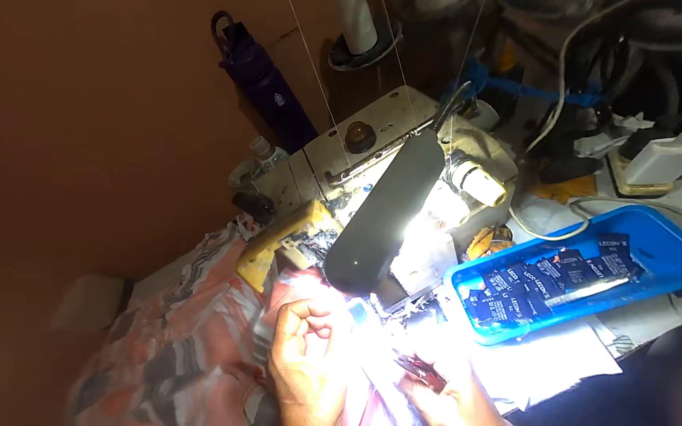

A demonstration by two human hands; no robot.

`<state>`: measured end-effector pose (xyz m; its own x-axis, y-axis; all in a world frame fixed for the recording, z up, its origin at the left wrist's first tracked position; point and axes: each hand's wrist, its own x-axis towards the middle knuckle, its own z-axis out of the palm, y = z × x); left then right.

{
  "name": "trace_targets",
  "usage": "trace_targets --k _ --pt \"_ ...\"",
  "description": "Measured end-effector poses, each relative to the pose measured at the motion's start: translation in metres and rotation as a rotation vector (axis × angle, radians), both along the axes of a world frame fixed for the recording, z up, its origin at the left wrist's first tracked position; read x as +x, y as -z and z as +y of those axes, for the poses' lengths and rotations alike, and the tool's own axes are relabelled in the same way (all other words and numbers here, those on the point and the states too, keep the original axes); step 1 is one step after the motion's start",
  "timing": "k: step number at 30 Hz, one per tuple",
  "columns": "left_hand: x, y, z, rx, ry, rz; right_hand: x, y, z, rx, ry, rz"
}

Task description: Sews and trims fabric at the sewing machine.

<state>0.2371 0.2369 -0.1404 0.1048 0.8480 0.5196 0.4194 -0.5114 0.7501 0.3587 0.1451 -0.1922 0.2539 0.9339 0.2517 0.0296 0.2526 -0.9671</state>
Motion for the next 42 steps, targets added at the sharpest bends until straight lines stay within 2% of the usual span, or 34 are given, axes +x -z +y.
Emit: trace_targets --k 4,8,12,16,22,29,36,38,40,42 --pt "0.003 0.002 0.001 0.029 -0.012 -0.011 -0.003 0.0 -0.002 0.008 -0.008 -0.013" --pt "0.005 0.005 0.002 0.056 -0.04 0.0 -0.004 0.006 0.0 0.108 -0.003 -0.059" --pt "0.006 0.006 0.002 0.056 -0.045 -0.006 -0.004 0.006 0.002 0.208 0.03 -0.301" --pt "0.007 0.006 0.001 0.037 -0.084 0.022 -0.002 0.005 0.009 0.214 -0.021 -0.467" --pt "-0.004 0.014 0.001 0.164 -0.18 0.248 -0.003 0.008 0.013 0.235 0.029 -0.562" --pt "-0.013 0.027 0.001 0.312 -0.191 0.289 -0.003 0.011 0.014 0.248 0.004 -0.556" --pt "-0.009 0.021 0.013 0.269 -0.18 0.282 -0.006 0.008 0.027 0.187 0.052 -0.52" --pt "-0.009 0.022 0.014 0.26 -0.178 0.284 -0.005 0.007 0.027 0.145 0.011 -0.488" --pt "-0.011 0.021 0.014 0.248 -0.159 0.276 -0.004 0.009 0.022 0.119 -0.026 -0.381" --pt "-0.013 0.021 0.015 0.248 -0.141 0.281 -0.002 0.01 0.012 0.091 -0.049 -0.155"
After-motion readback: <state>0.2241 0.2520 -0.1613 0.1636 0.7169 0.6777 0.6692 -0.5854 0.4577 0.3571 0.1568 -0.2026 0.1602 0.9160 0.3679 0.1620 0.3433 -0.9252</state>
